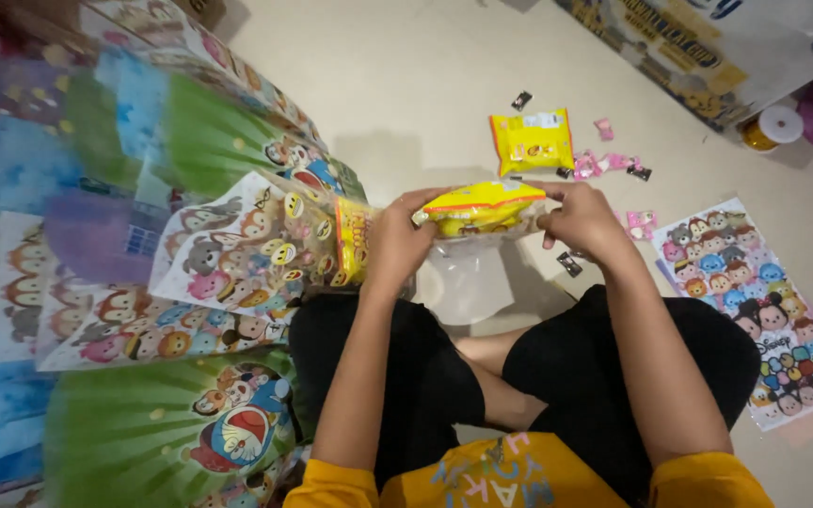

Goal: The person is sorting and packing various small snack packets and stickers into individual clear plastic bags on the floor.

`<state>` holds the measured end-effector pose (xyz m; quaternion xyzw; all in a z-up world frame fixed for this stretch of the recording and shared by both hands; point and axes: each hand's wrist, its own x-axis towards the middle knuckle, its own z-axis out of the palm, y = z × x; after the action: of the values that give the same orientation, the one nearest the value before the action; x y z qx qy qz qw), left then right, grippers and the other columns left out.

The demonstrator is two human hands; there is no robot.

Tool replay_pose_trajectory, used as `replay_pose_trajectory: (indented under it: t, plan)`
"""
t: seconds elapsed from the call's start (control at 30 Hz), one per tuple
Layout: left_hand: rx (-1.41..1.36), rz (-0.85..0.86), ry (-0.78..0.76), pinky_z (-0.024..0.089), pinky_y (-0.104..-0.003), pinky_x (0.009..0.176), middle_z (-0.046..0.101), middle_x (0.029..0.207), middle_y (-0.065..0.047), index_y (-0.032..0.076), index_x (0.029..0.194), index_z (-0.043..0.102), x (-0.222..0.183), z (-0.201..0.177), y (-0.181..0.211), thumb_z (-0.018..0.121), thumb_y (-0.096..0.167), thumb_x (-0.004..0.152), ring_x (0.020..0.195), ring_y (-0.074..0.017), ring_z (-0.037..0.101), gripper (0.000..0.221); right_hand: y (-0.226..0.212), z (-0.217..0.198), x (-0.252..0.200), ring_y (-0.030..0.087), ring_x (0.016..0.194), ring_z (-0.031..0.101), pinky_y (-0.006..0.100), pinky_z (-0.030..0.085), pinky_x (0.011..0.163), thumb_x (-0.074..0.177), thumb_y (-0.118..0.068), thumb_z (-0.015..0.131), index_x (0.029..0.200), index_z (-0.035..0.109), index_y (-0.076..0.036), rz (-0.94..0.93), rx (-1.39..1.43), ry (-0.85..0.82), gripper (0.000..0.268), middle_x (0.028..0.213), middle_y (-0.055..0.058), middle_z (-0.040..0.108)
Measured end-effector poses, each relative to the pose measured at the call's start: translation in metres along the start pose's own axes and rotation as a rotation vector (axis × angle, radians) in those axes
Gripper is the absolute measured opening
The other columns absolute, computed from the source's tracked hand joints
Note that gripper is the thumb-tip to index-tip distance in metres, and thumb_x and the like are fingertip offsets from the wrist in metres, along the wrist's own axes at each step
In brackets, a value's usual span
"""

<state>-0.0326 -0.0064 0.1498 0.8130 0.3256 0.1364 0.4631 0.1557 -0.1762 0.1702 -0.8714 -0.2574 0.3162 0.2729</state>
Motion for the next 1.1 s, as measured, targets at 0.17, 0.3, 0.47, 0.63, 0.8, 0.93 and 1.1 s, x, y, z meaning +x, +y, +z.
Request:
replay_pose_trajectory:
  t: [0.17,0.3,0.47,0.63,0.8,0.93,1.1]
  plan:
    - [0.009,0.023,0.028,0.058,-0.039,0.081,0.073,0.126,0.005,0.034,0.124,0.075,-0.015,-0.019,0.042,0.060,0.010,0.079,0.076,-0.0223,0.072,0.053,-0.029,-0.026,-0.036,0.024,0.050,0.068,0.030,0.051,0.071,0.082,0.001,0.061,0.136,0.069,-0.016,-0.081,0.024,0.093,0.058,0.050,0.012,0.065]
    - [-0.048,0.044,0.052,0.058,-0.034,0.071,0.074,0.125,0.003,0.029,0.123,0.075,-0.018,-0.029,0.062,0.059,0.007,0.080,0.066,-0.0174,0.068,0.051,-0.032,-0.042,-0.043,0.024,0.052,0.069,0.030,0.050,0.067,0.086,0.002,0.062,0.139,0.067,-0.015,-0.129,0.034,0.091,0.057,0.055,0.013,0.069]
    - [-0.023,0.119,0.106,0.056,-0.033,0.067,0.074,0.124,0.003,0.027,0.122,0.075,-0.019,-0.042,0.081,0.059,0.006,0.080,0.064,-0.0152,0.068,0.050,-0.061,-0.064,-0.066,0.018,0.048,0.066,0.027,0.050,0.062,0.086,0.009,0.055,0.133,0.072,-0.015,-0.209,0.133,0.148,0.056,0.082,0.023,0.076]
    - [-0.053,0.135,0.103,0.057,-0.033,0.065,0.075,0.122,-0.003,0.026,0.123,0.076,-0.023,-0.043,0.080,0.059,0.008,0.080,0.062,-0.0200,0.072,0.049,-0.050,-0.055,-0.046,0.018,0.046,0.066,0.025,0.051,0.059,0.080,0.005,0.054,0.120,0.078,-0.017,-0.296,0.177,0.231,0.052,0.053,0.007,0.065]
    - [0.005,0.153,0.135,0.057,-0.032,0.063,0.075,0.121,0.000,0.027,0.122,0.076,-0.031,-0.061,0.106,0.060,0.009,0.078,0.061,-0.0188,0.073,0.050,-0.075,-0.070,-0.069,0.018,0.047,0.065,0.026,0.051,0.055,0.080,0.007,0.053,0.126,0.076,-0.019,-0.362,0.219,0.290,0.058,0.056,0.011,0.064]
    - [-0.008,0.169,0.095,0.057,-0.031,0.062,0.075,0.121,-0.002,0.027,0.123,0.075,-0.022,-0.057,0.091,0.059,0.008,0.080,0.059,-0.0197,0.073,0.050,-0.067,-0.063,-0.060,0.018,0.046,0.065,0.026,0.050,0.053,0.077,0.001,0.053,0.125,0.076,-0.026,-0.307,0.189,0.288,0.060,0.047,0.008,0.059]
    - [0.091,0.337,-0.006,0.051,-0.044,0.089,0.065,0.135,-0.012,0.026,0.126,0.072,-0.024,-0.055,0.073,0.075,0.031,0.085,0.093,-0.0365,0.069,0.041,-0.041,-0.049,-0.039,0.017,0.046,0.062,0.025,0.047,0.055,0.080,0.001,0.053,0.125,0.076,-0.026,-0.300,0.186,0.278,0.058,0.048,0.008,0.061]
